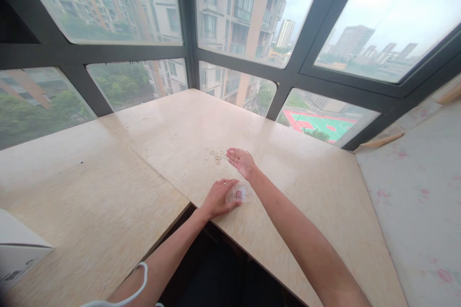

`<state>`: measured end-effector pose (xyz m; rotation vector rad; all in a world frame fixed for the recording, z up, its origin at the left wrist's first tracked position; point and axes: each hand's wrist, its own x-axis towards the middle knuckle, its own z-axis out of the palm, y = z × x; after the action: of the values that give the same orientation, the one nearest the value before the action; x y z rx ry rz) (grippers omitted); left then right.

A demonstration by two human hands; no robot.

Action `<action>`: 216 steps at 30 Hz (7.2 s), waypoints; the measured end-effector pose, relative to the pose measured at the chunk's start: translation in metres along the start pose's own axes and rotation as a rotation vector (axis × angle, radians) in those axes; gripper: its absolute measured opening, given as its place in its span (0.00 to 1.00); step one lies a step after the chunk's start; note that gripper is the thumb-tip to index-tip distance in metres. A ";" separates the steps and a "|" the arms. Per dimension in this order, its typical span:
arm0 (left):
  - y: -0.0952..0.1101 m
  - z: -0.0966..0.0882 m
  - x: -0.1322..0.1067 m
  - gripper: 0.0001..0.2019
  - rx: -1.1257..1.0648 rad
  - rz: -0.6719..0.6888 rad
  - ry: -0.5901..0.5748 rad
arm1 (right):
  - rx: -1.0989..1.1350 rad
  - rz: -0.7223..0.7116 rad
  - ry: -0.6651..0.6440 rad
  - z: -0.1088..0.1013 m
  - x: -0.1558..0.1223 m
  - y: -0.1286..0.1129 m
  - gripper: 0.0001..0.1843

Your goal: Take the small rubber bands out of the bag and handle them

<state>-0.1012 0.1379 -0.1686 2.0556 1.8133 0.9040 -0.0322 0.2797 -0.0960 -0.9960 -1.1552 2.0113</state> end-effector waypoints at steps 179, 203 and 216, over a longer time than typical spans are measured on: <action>-0.006 0.010 -0.011 0.14 0.017 0.145 0.159 | -1.444 -0.904 0.306 -0.122 -0.066 0.089 0.35; 0.000 0.007 -0.010 0.14 0.140 0.114 0.092 | -1.367 -0.982 0.290 -0.123 -0.067 0.089 0.28; -0.002 0.008 -0.010 0.14 0.100 0.129 0.103 | -1.360 -0.968 0.264 -0.122 -0.070 0.088 0.24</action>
<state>-0.0982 0.1298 -0.1785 2.2489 1.8287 0.9889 0.0949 0.2395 -0.1937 -0.8650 -2.2572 0.1739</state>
